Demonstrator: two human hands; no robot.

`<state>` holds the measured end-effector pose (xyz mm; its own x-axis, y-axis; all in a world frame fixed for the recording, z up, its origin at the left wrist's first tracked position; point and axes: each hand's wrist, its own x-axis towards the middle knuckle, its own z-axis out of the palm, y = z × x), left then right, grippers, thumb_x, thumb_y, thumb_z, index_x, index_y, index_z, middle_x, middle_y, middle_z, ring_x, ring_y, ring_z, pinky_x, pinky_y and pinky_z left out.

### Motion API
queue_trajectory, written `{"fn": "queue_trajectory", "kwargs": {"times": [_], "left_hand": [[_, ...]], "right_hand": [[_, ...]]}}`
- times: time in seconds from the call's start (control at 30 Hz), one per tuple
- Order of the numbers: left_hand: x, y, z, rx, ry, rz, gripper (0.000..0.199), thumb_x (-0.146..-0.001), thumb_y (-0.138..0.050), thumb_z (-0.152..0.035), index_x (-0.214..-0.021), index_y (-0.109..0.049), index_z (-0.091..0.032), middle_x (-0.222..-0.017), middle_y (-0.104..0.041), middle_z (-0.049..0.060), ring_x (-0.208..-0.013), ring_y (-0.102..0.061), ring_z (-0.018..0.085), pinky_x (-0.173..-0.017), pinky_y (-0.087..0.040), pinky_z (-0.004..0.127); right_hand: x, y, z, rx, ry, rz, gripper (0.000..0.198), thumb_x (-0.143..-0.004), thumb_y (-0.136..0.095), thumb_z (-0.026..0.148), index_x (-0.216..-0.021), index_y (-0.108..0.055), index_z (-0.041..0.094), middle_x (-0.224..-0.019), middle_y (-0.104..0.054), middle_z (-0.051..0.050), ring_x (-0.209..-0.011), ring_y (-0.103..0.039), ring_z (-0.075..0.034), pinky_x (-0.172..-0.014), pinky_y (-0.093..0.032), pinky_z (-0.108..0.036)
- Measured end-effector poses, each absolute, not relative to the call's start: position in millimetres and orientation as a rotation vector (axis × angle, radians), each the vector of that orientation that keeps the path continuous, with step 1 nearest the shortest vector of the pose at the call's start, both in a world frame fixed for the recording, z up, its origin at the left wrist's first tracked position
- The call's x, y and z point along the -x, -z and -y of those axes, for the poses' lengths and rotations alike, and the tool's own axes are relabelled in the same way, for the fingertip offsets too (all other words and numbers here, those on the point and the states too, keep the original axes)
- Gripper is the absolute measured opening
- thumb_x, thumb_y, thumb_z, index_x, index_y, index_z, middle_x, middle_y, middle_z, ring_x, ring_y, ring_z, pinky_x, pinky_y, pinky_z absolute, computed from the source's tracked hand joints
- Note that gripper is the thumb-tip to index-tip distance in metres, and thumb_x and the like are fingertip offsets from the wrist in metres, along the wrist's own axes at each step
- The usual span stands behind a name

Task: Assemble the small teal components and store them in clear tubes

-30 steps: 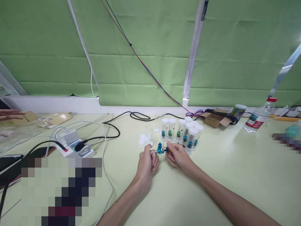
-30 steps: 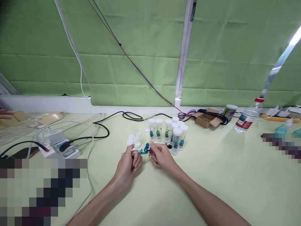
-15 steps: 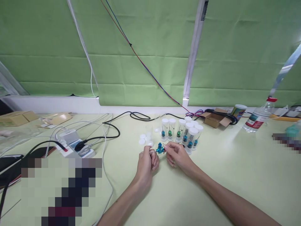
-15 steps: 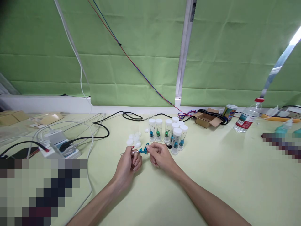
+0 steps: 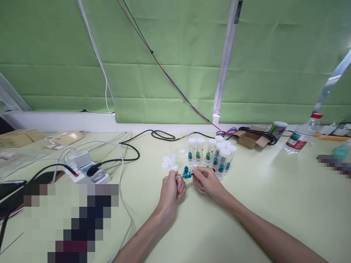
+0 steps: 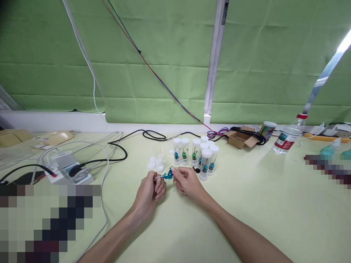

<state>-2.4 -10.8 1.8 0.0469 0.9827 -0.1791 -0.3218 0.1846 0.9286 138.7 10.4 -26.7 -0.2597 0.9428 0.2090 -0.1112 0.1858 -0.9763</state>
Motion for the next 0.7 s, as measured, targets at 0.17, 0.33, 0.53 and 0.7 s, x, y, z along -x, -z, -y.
{"fn": "queue_trajectory", "kwargs": {"times": [0.17,0.33,0.53,0.7], "left_hand": [[1.4,-3.9,12.5,-0.847,-1.196,-1.029,0.044,-0.079,-0.041,-0.029,-0.037,-0.029,-0.02,-0.038,-0.026,-0.004,-0.036,-0.024,0.007,-0.038,-0.017,0.022],[1.5,-3.1,12.1,-0.854,-1.194,-1.028,0.044,-0.079,-0.041,-0.029,-0.037,-0.029,-0.02,-0.037,-0.026,-0.004,-0.036,-0.025,0.007,-0.038,-0.018,0.022],[1.6,-5.3,13.1,-0.843,-1.211,-1.024,0.043,-0.079,-0.041,-0.028,-0.039,-0.029,-0.021,-0.039,-0.025,-0.004,-0.037,-0.024,0.007,-0.038,-0.018,0.022],[2.3,-4.0,12.5,-0.829,-1.226,-1.025,0.042,-0.08,-0.041,-0.028,-0.039,-0.03,-0.02,-0.04,-0.026,-0.004,-0.037,-0.024,0.008,-0.039,-0.019,0.023]], "right_hand": [[-137.7,29.4,-12.4,0.881,-1.301,1.418,0.052,-0.089,-0.049,0.059,-0.056,-0.048,0.019,-0.034,-0.034,0.009,-0.027,-0.029,-0.006,-0.031,-0.023,-0.02],[-136.1,32.2,-13.7,0.939,-1.289,1.401,0.061,-0.087,-0.045,0.066,-0.048,-0.046,0.019,-0.031,-0.035,0.006,-0.026,-0.029,-0.006,-0.031,-0.022,-0.021],[-137.0,29.0,-12.8,0.948,-1.243,1.393,0.055,-0.088,-0.043,0.066,-0.06,-0.05,0.019,-0.033,-0.039,0.007,-0.027,-0.032,-0.007,-0.032,-0.024,-0.021],[-140.6,22.5,-6.2,0.875,-1.25,1.468,0.033,-0.088,-0.054,0.054,-0.087,-0.053,0.02,-0.041,-0.044,0.01,-0.032,-0.033,-0.007,-0.035,-0.027,-0.019]]}}
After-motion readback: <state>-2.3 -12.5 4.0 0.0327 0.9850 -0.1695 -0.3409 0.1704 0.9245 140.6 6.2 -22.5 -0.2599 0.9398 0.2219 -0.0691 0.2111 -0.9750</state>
